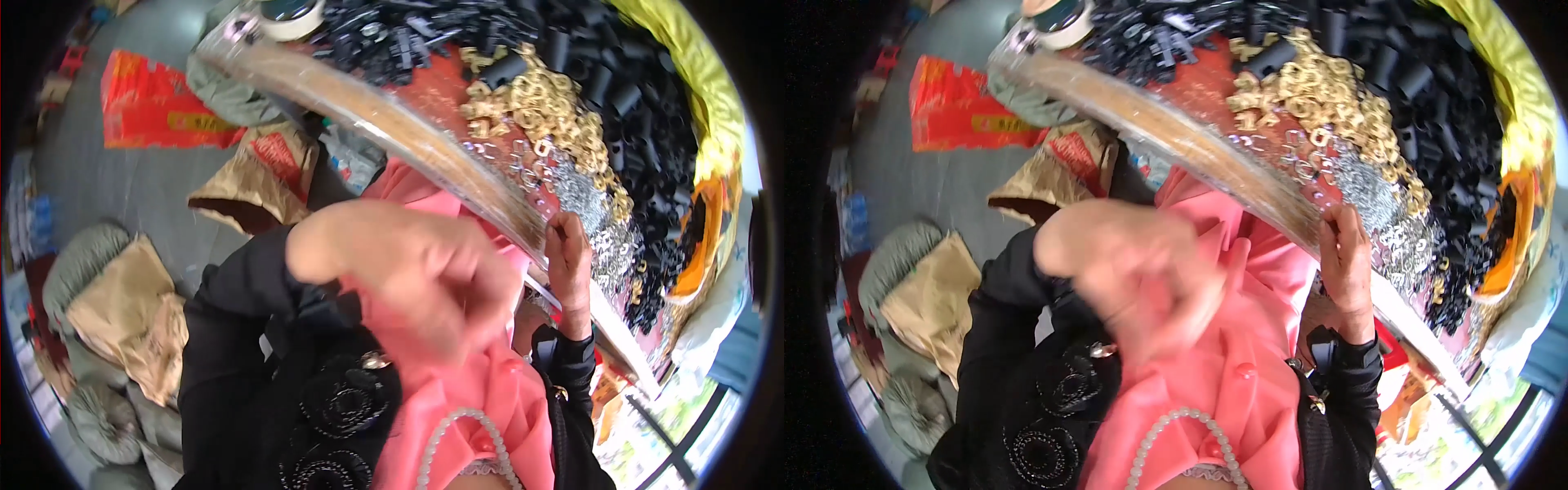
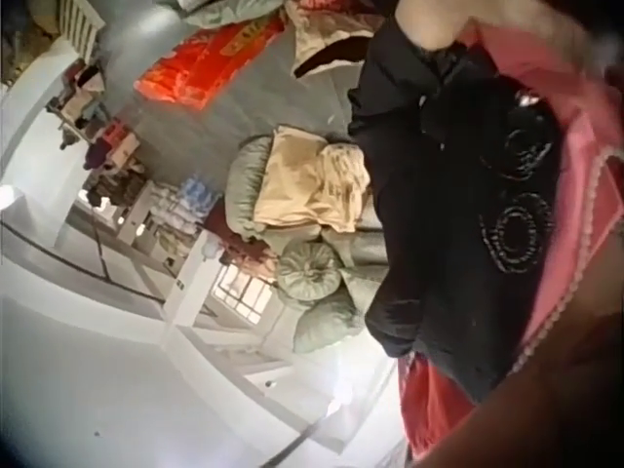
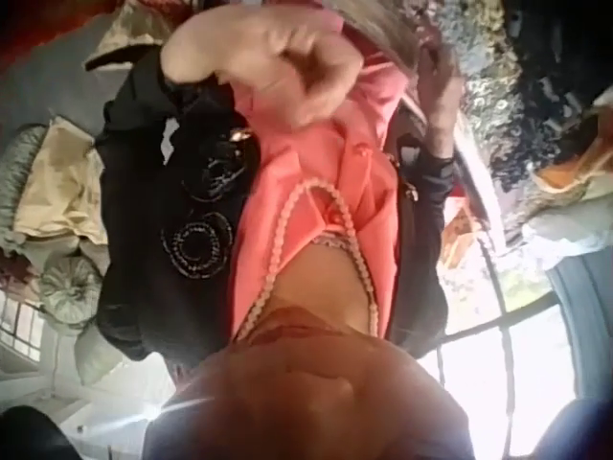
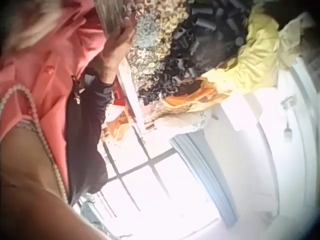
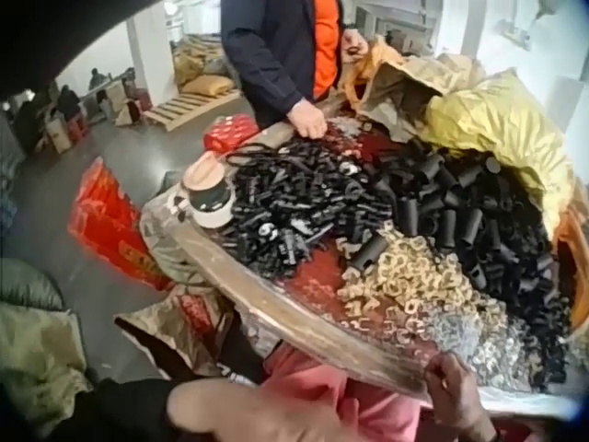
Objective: The person assembles components by hand, picking up a black plastic part and a small metal pin, inserting the pin into the part, and then sliding a larger black plastic sleeve over the assembly.
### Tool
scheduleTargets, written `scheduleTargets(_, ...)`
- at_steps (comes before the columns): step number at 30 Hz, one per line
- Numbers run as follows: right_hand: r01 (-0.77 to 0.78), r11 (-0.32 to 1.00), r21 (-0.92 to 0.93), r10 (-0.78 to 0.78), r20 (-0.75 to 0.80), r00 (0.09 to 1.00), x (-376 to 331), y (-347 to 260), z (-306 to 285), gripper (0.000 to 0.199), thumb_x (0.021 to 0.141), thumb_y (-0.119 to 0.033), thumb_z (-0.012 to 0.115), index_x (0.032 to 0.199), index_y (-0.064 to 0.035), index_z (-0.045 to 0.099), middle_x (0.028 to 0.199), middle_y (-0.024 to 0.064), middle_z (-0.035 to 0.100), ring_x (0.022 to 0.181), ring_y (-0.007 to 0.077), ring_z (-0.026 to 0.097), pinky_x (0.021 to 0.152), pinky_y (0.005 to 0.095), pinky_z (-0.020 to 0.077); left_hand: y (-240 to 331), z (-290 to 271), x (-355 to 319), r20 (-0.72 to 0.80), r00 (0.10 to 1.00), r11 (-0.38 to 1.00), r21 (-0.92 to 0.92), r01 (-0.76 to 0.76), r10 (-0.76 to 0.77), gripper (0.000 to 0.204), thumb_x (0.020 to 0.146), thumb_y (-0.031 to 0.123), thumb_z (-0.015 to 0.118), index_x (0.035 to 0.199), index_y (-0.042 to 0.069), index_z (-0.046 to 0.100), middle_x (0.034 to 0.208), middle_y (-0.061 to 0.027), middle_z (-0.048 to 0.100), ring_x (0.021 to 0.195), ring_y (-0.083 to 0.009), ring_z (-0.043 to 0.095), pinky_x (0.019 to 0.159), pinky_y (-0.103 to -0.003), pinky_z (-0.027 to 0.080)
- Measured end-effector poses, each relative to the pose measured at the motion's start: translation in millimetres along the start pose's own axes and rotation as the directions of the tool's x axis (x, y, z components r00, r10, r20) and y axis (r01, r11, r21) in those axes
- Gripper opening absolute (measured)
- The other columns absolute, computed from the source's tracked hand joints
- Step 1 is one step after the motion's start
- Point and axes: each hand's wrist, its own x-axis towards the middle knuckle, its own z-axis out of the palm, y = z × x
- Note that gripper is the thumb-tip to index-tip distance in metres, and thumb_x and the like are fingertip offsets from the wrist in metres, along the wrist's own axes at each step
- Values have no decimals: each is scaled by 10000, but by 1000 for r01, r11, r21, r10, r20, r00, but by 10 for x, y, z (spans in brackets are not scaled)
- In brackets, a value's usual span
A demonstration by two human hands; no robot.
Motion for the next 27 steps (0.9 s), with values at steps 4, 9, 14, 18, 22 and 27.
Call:
scheduleTargets(4, 37, 996, -82, -35, 36, 999, -90, 44, 34, 36, 807, 3, 416, 797, -13, 446, 628, 8, 366, 554, 77, 363, 497, 210, 323, -815, -333, -400, -486, 866, 986, 47, 158, -115, 125, 725, 106, 616, 699, 21, 528, 653, -10, 551, 611, -88, 532, 555, -212, 416)
scheduleTargets(9, -64, 998, 23, 59, 178, 982, -49, -122, 172, 43, 823, -20, 402, 812, -15, 443, 628, -7, 365, 543, 58, 343, 491, 189, 301, -1203, -321, -552, -704, 709, 992, -120, -46, -52, 150, 755, 160, 596, 746, 15, 561, 671, -16, 554, 621, -94, 528, 574, -211, 429)
scheduleTargets(14, 43, 999, -18, -37, 276, 961, 16, -513, 419, 36, 835, -31, 405, 817, -15, 432, 632, -8, 373, 530, 54, 331, 484, 175, 290, -1235, -327, -380, -683, 730, 996, -55, -64, 9, 222, 773, 217, 590, 821, 1, 575, 699, -23, 557, 638, -103, 530, 596, -218, 448)
scheduleTargets(18, 126, 989, -73, -93, 346, 934, 29, -720, 568, 42, 839, -27, 410, 803, -14, 429, 643, -3, 381, 532, 57, 337, 482, 175, 294, -1264, -275, -384, -665, 745, 985, -159, -73, -52, 212, 777, 221, 584, 786, 9, 593, 698, -47, 577, 639, -121, 560, 587, -245, 467)
scheduleTargets(22, 145, 984, -108, -88, 410, 908, 31, -866, 675, 45, 835, -27, 424, 797, -3, 431, 670, 39, 402, 557, 112, 372, 506, 213, 321, -1294, -246, -481, -670, 741, 982, -163, -99, -37, 216, 778, 228, 584, 780, 12, 592, 687, -47, 574, 618, -126, 557, 561, -246, 469)
scheduleTargets(27, 112, 985, -131, -39, 465, 884, -8, -958, 699, 49, 818, -28, 448, 813, 19, 439, 703, 117, 432, 608, 223, 439, 557, 288, 368, -1333, -190, -512, -654, 756, 982, -134, -135, 15, 197, 777, 211, 580, 769, 15, 591, 674, -48, 567, 590, -126, 547, 546, -243, 471)
